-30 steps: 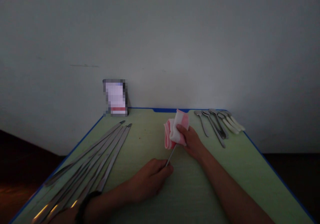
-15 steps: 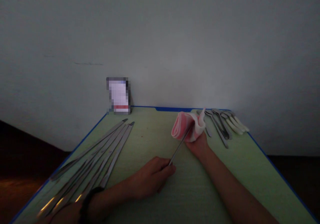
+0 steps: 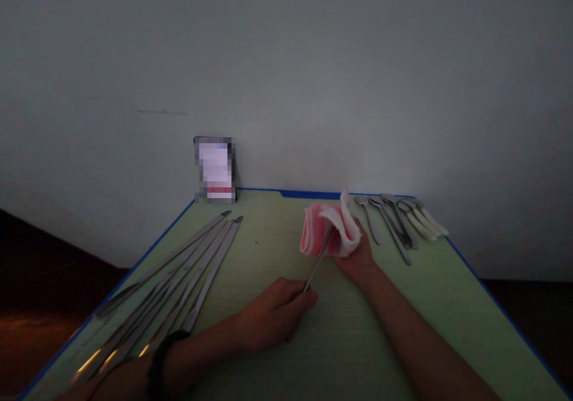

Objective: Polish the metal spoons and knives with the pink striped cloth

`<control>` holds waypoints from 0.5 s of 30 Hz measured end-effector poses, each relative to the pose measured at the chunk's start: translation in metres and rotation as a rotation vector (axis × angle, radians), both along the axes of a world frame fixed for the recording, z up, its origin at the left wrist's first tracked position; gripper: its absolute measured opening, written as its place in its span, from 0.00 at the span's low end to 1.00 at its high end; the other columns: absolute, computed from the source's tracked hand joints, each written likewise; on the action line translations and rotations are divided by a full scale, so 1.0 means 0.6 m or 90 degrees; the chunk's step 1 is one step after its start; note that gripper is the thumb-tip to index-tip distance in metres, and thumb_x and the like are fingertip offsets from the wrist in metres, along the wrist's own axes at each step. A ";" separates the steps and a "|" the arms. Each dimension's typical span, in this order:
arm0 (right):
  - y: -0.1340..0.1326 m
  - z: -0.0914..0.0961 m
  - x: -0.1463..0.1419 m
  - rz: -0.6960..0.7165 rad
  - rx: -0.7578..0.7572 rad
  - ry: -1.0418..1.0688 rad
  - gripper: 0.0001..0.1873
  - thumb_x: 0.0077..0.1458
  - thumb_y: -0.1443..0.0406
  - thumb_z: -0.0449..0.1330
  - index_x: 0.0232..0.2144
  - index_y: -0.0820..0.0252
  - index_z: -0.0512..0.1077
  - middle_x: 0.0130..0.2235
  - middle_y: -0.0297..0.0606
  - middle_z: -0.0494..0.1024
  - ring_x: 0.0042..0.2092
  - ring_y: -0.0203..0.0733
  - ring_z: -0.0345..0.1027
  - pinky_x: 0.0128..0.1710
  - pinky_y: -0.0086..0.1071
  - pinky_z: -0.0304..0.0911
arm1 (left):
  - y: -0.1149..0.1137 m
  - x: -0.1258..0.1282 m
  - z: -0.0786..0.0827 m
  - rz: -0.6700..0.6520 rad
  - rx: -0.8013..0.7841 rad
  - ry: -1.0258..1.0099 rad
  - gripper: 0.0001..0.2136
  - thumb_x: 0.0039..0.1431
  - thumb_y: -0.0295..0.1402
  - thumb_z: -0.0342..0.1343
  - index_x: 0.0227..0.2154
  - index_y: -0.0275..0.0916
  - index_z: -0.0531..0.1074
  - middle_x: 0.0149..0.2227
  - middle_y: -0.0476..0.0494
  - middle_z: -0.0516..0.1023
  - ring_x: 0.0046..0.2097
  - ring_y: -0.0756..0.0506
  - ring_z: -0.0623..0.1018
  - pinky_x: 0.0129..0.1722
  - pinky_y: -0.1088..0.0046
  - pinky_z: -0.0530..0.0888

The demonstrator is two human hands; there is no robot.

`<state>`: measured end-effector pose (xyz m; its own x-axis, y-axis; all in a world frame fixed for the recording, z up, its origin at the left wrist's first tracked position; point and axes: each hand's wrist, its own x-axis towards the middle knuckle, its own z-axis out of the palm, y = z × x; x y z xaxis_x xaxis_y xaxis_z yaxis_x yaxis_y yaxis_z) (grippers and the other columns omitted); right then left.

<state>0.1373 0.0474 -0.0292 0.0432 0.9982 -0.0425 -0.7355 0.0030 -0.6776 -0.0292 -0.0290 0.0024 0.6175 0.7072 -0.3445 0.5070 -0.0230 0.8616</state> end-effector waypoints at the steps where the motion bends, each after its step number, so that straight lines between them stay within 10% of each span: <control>1: 0.000 0.003 -0.002 0.035 -0.027 0.019 0.06 0.47 0.64 0.56 0.26 0.60 0.72 0.24 0.29 0.76 0.25 0.32 0.68 0.28 0.25 0.66 | 0.000 0.000 0.001 0.001 0.002 0.006 0.19 0.61 0.43 0.38 0.20 0.37 0.60 0.17 0.54 0.61 0.21 0.52 0.65 0.23 0.78 0.61; 15: 0.010 0.006 -0.003 0.045 -0.111 0.138 0.07 0.50 0.65 0.54 0.27 0.60 0.71 0.24 0.29 0.76 0.24 0.30 0.69 0.25 0.22 0.66 | 0.000 0.003 0.014 -0.050 0.162 0.028 0.09 0.58 0.35 0.45 0.28 0.36 0.66 0.24 0.53 0.64 0.26 0.52 0.64 0.25 0.78 0.61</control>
<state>0.1354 0.0536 -0.0256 -0.0546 0.9753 -0.2142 -0.8576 -0.1557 -0.4903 -0.0273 -0.0288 0.0111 0.6626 0.7245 -0.1898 0.5322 -0.2772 0.8000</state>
